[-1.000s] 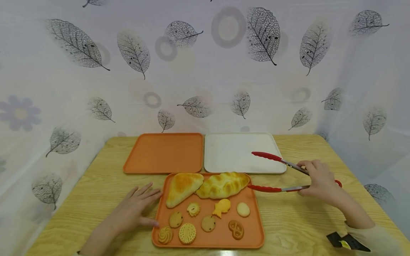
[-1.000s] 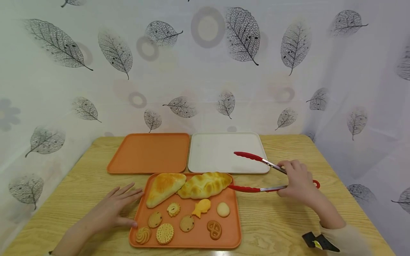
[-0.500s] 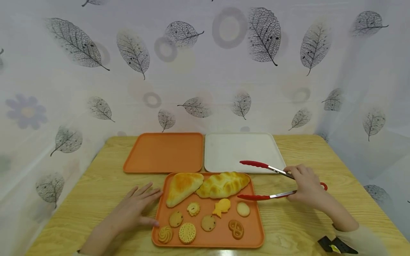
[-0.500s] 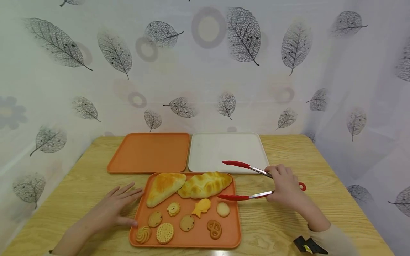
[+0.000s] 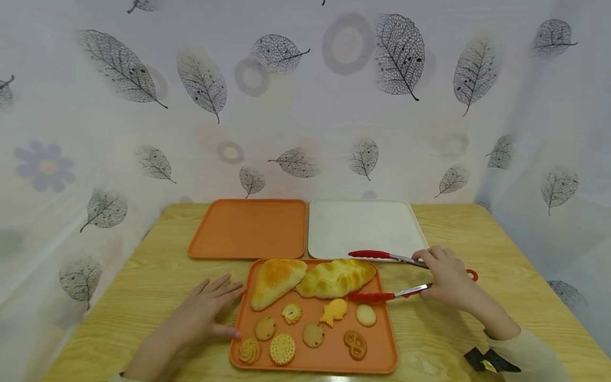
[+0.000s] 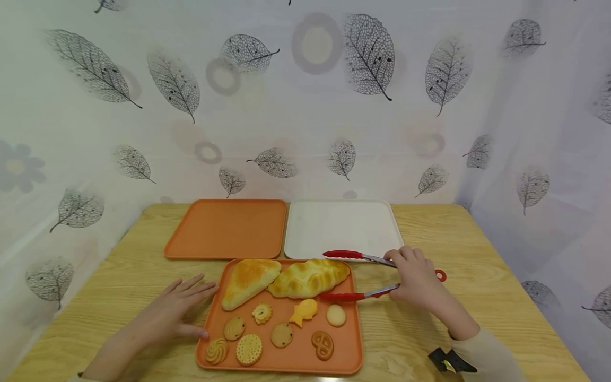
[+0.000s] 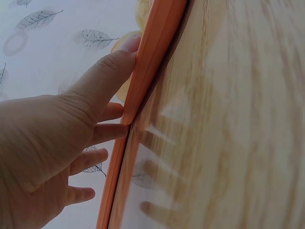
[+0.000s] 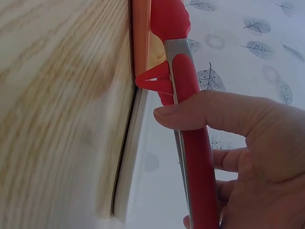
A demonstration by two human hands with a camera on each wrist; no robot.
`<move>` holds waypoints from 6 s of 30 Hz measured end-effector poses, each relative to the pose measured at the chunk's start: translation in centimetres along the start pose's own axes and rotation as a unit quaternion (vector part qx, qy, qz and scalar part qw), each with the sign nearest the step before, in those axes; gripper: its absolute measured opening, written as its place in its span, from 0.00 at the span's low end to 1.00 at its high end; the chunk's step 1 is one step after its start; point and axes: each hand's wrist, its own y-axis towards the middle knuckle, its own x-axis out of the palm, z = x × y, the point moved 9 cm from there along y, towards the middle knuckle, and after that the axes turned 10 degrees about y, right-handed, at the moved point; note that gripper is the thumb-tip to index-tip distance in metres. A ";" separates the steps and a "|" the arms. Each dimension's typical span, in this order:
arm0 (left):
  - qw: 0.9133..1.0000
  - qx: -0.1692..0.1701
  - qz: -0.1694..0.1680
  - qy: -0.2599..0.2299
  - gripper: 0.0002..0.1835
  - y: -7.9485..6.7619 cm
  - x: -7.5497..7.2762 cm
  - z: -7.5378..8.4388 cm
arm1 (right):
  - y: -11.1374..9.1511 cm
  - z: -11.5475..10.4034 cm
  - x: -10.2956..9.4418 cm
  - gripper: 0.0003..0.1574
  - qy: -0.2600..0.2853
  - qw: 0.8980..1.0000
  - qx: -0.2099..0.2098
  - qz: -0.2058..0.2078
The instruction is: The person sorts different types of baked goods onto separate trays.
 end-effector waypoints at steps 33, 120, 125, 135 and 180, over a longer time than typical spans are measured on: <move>1.000 -0.001 -0.004 -0.007 0.51 -0.1 -0.1 -0.2 | 1.2 -0.3 -2.3 0.35 -0.015 0.999 -0.016 0.025; 1.000 0.004 -0.016 -0.025 0.51 -0.1 0.0 -0.9 | 20.9 -6.3 2.6 0.36 0.037 0.999 0.021 -0.019; 0.999 0.005 -0.014 -0.032 0.51 -0.2 -0.1 -0.8 | 22.6 -7.5 4.1 0.35 0.030 0.999 0.020 -0.026; 0.999 0.006 0.001 -0.032 0.49 -0.2 -0.4 -0.5 | 25.0 -10.2 6.8 0.36 0.001 0.999 0.022 -0.043; 0.998 -0.002 -0.034 -0.051 0.51 -0.4 0.0 -0.3 | 26.2 -13.7 9.7 0.39 -0.019 0.997 0.020 -0.072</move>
